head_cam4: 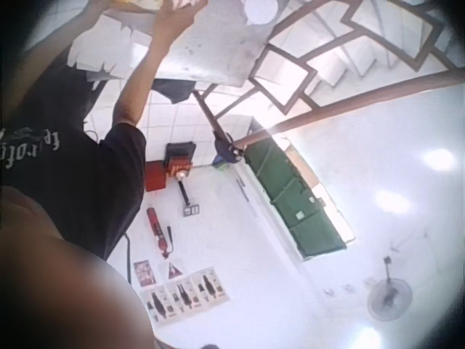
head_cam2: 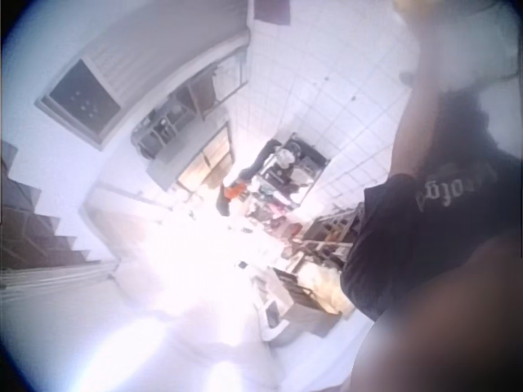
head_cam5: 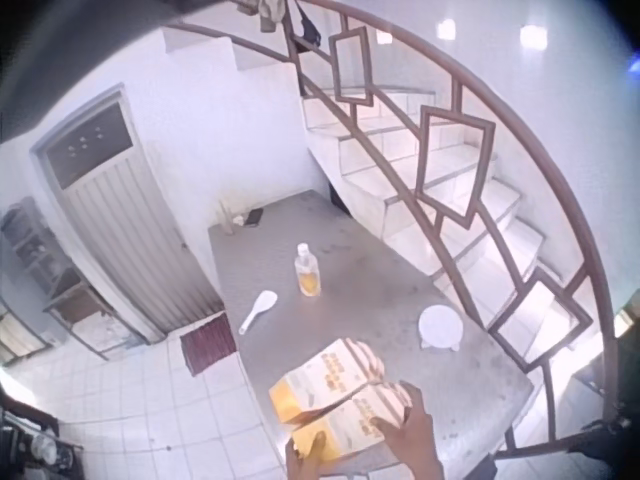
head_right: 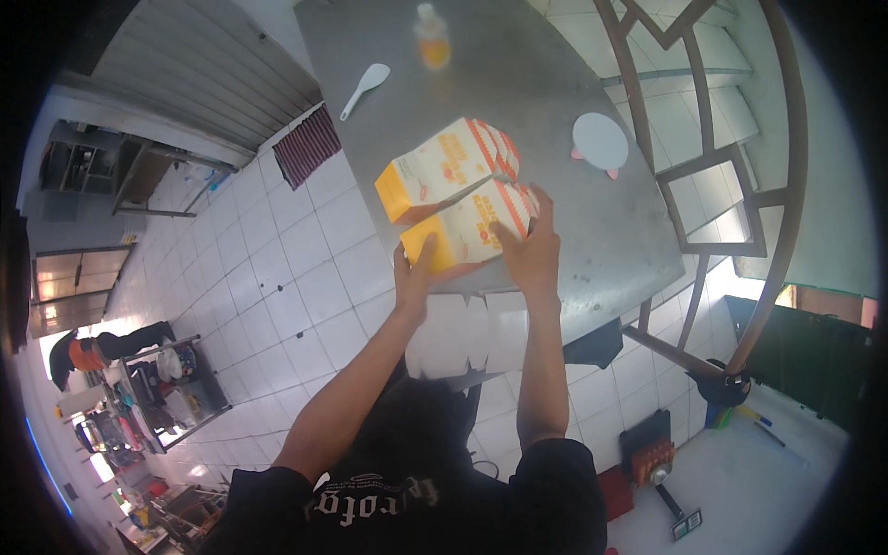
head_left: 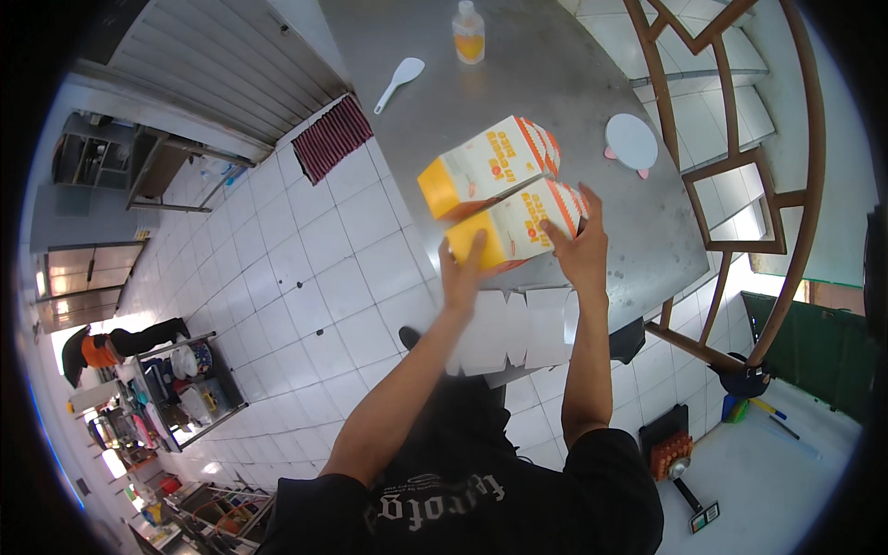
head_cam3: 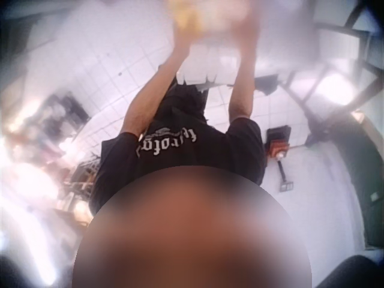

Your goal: The person folds flat white cardboard pieces into small rectangular boxes and then assembles colorful printed boxes by folding and tucking flaps. The finished boxes are placed on a metal table.

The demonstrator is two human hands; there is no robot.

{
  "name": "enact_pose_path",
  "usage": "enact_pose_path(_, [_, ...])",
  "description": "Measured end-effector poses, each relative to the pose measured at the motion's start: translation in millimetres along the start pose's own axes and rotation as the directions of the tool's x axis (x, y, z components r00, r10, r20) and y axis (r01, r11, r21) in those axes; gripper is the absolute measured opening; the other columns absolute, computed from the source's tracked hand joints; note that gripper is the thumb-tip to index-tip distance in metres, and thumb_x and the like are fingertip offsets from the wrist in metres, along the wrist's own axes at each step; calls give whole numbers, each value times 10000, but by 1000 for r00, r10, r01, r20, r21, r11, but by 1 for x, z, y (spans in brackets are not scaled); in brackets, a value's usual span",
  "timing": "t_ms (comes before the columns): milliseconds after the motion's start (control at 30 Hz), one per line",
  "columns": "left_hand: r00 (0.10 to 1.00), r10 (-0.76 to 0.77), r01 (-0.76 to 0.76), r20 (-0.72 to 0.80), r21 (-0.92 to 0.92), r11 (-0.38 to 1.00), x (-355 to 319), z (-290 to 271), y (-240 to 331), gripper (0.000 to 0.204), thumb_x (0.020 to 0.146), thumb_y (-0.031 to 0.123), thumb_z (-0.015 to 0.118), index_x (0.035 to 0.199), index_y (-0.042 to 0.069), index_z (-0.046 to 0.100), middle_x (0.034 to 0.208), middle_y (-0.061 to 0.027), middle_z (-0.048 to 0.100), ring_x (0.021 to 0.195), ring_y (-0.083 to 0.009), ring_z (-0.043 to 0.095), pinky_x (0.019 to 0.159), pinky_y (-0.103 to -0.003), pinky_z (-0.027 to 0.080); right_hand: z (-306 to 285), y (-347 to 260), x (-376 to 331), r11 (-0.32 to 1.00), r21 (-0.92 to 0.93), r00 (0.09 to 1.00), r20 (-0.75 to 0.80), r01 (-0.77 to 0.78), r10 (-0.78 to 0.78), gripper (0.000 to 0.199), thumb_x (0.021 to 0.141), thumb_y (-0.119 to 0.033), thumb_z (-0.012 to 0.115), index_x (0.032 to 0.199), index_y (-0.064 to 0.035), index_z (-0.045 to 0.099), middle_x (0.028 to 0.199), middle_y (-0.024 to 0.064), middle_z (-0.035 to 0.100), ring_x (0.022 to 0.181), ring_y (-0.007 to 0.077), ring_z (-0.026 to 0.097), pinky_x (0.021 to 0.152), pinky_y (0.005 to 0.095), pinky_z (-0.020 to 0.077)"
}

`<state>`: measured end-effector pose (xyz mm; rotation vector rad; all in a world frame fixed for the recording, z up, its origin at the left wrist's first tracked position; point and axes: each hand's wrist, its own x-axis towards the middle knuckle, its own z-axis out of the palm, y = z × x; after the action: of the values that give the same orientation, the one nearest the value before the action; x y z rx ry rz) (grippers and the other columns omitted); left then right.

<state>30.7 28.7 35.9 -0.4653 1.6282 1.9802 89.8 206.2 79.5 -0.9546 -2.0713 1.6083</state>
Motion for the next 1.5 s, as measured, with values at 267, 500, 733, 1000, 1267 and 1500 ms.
enact_pose_path(267, [995, -4, 23, -96, 195, 981, 29, 16, -4, 852, 896, 379, 821, 1469, -28, 339, 1350, -198, 535, 1249, -269, 573, 1032, -347, 509, -1, 32, 20, 956, -227, 978, -48, 187, -203, 606, 876, -186, 812, 1422, -60, 581, 1278, 232, 676, 1128, 326, 686, 946, 399, 537])
enact_pose_path(500, [999, 8, 6, -40, 356, 934, 26, 17, -16, 950, 878, 511, 808, 1474, -15, 288, 1348, -223, 508, 1278, -269, 537, 1048, -366, 490, -3, 44, 17, 642, -736, 881, -137, 215, -452, 642, 801, -248, 899, 1366, -98, 633, 1205, 160, 671, 1185, 318, 619, 999, 432, 500])
enact_pose_path(733, [994, 100, -110, 48, 318, 942, 25, 12, -25, 1130, 823, 584, 827, 1566, -24, 231, 1367, -232, 460, 1288, -333, 495, 1063, -414, 464, -22, 64, 50, 839, -486, 960, -2, 244, -280, 627, 758, -299, 931, 1280, -92, 653, 1123, 153, 668, 1035, 320, 647, 905, 416, 524])
enact_pose_path(1000, [969, 153, 56, -196, 772, 633, 32, 10, -30, 1179, 644, 654, 902, 1439, -8, 337, 1376, -265, 407, 1290, -396, 446, 1057, -460, 460, 10, 78, 32, 864, -499, 998, 15, 63, -64, 680, 816, -434, 857, 1391, -158, 621, 1165, 172, 574, 1021, 331, 620, 900, 438, 520])
enact_pose_path(1267, [974, 125, 74, -188, 789, 610, 37, 19, -24, 1116, 601, 668, 916, 1368, 7, 447, 1310, -247, 489, 1216, -397, 536, 1016, -468, 493, 51, 135, 25, 504, -863, 983, -66, 31, -173, 783, 980, -637, 535, 1561, -124, 422, 1486, 271, 458, 1376, 384, 443, 1030, 693, 374])
enact_pose_path(1500, [952, 187, 93, -241, 814, 574, 38, 26, -35, 1059, 593, 664, 921, 1313, 32, 470, 1269, -212, 513, 1212, -373, 523, 992, -471, 499, 63, 138, 31, 429, -903, 974, -87, 10, -207, 845, 979, -633, 529, 1529, 1, 433, 1529, 322, 442, 1478, 444, 362, 1112, 682, 330])
